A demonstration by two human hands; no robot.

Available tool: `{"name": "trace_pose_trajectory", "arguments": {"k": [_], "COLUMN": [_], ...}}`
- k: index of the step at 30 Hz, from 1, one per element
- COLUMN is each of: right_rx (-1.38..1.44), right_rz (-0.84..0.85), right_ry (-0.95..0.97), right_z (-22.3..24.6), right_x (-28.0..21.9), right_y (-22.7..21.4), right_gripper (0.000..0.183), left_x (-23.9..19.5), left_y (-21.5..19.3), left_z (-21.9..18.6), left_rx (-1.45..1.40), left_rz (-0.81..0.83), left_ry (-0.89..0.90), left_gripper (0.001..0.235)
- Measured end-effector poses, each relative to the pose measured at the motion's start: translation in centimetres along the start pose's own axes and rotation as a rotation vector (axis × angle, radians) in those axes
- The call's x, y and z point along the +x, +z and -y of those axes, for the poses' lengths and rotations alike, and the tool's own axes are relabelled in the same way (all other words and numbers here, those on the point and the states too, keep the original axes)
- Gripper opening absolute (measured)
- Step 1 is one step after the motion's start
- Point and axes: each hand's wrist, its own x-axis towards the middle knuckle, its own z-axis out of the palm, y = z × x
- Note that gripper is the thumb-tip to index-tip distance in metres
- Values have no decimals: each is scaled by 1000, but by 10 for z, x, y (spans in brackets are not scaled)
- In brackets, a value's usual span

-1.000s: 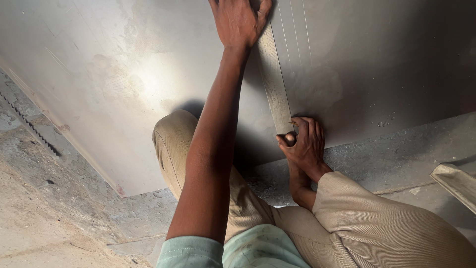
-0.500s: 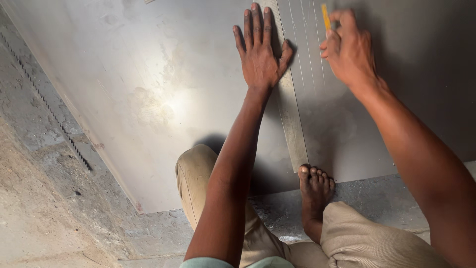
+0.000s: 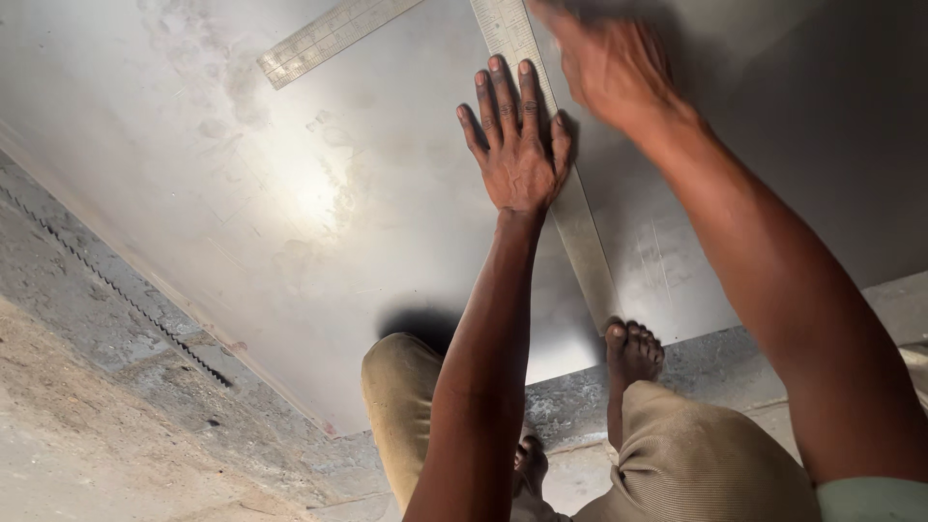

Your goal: The person uses a large metal square and a piece of chalk to mark lines on a large metal sheet while sitting on the floor.

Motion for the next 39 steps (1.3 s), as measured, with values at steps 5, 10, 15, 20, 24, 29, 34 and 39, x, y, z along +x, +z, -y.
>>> {"name": "trace_pose_trajectory", "arguments": {"k": [5,10,15,20,24,29,34,39], "right_rx": [-31,-75,126,69,38,104,83,79], "right_rz": [484,732,87,144,-56,-178,-194,-238], "right_ry": [317,455,656,821,687,650,674,646], "right_z": [81,104,109,152,174,173,175,178], "right_x": [-302,-410,-385,-366,-372,-387,-390,-386], "right_y": [14,8,25,62,88,101,107,103], "right_gripper": [77,64,30,76,72,68,63,59], "left_x": [2,7,-1,-10,-10,-12,-12,-12], "left_y": [0,14,6,1,-1,5,13,22], "left_z": [-2,0,2,16,32,33,38,46], "left_rx": [126,153,137,164,159,163,206,46], "left_rz": [153,142,139,69,1,-30,1,-239], "left_ry": [-33,-16,23,88,108,89,66,142], "left_gripper": [61,59,75,94,95,90,91,91]}}
